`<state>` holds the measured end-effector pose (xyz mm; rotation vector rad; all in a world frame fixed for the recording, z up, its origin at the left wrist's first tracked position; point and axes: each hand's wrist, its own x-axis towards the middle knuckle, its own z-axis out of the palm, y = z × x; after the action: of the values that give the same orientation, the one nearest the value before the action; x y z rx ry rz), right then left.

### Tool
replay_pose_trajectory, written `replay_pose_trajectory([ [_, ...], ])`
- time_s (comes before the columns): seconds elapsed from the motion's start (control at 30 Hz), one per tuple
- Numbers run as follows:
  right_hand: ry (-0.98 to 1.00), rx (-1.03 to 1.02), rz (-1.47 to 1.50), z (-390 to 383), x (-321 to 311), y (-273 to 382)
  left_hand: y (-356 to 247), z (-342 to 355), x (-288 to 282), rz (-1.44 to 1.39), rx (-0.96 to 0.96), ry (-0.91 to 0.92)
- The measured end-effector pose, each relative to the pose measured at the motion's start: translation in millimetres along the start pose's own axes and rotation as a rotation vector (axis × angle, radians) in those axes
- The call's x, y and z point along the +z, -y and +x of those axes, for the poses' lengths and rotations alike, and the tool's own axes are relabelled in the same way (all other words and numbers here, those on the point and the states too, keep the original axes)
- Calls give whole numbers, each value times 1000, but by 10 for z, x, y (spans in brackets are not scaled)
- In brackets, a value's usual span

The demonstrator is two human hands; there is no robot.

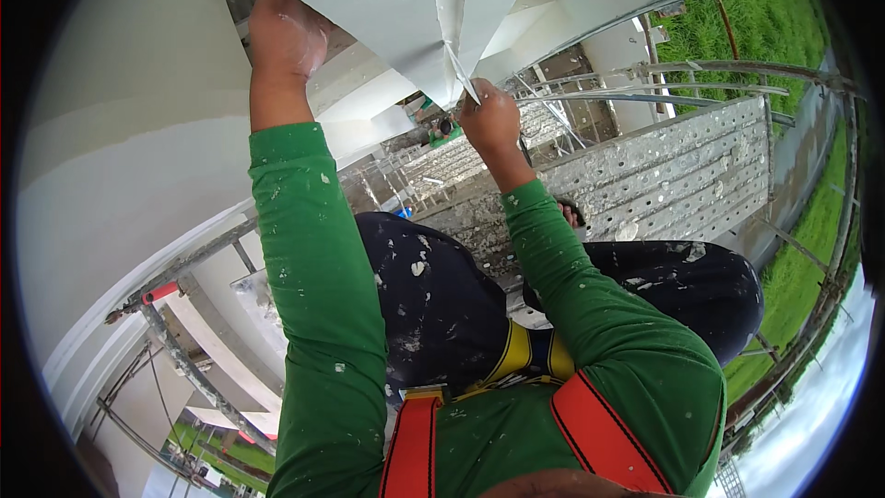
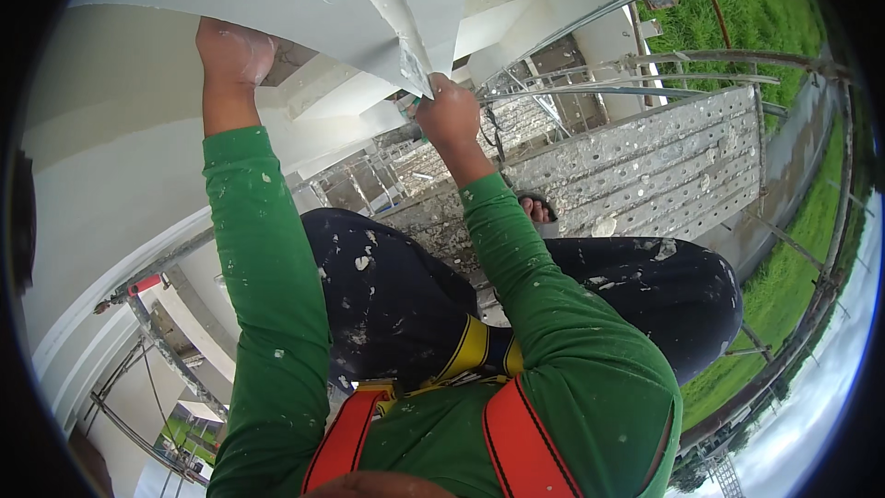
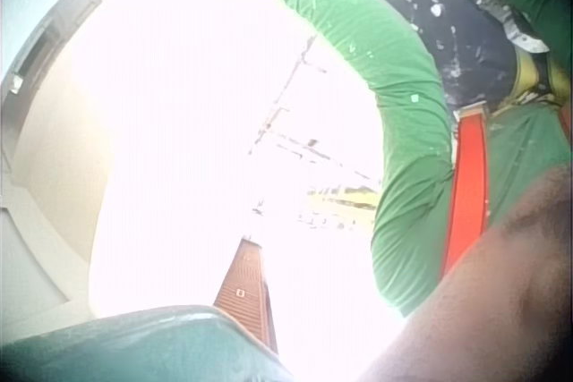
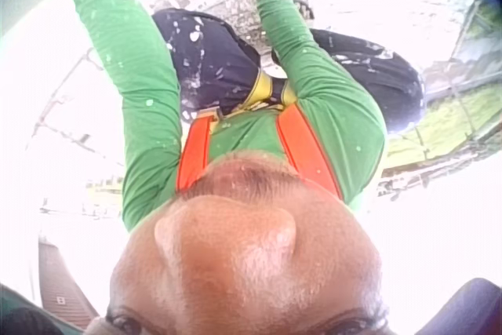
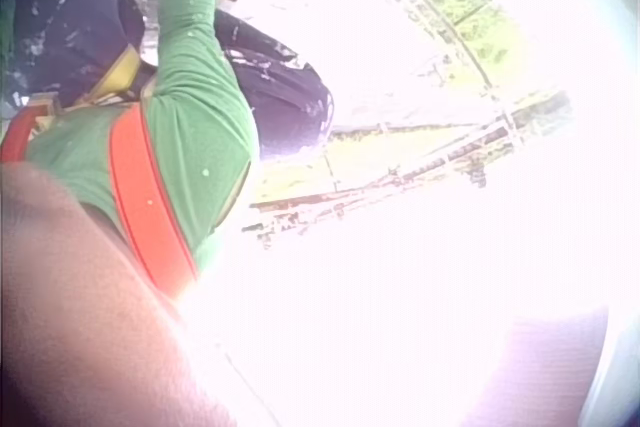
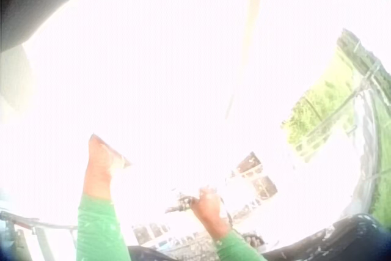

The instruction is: The person applies white plaster to a ceiling beam using a trowel and a hawk. They scoop plaster from the hawk and spread it onto the surface, smoothing it with the trowel.

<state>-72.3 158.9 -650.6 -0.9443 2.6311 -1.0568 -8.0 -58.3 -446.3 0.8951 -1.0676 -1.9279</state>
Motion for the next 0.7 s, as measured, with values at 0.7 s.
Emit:
replay_pose_trajectory([
  [0.7, 187, 77, -133, 61, 137, -264, -9, 30, -88, 87, -39, 67],
])
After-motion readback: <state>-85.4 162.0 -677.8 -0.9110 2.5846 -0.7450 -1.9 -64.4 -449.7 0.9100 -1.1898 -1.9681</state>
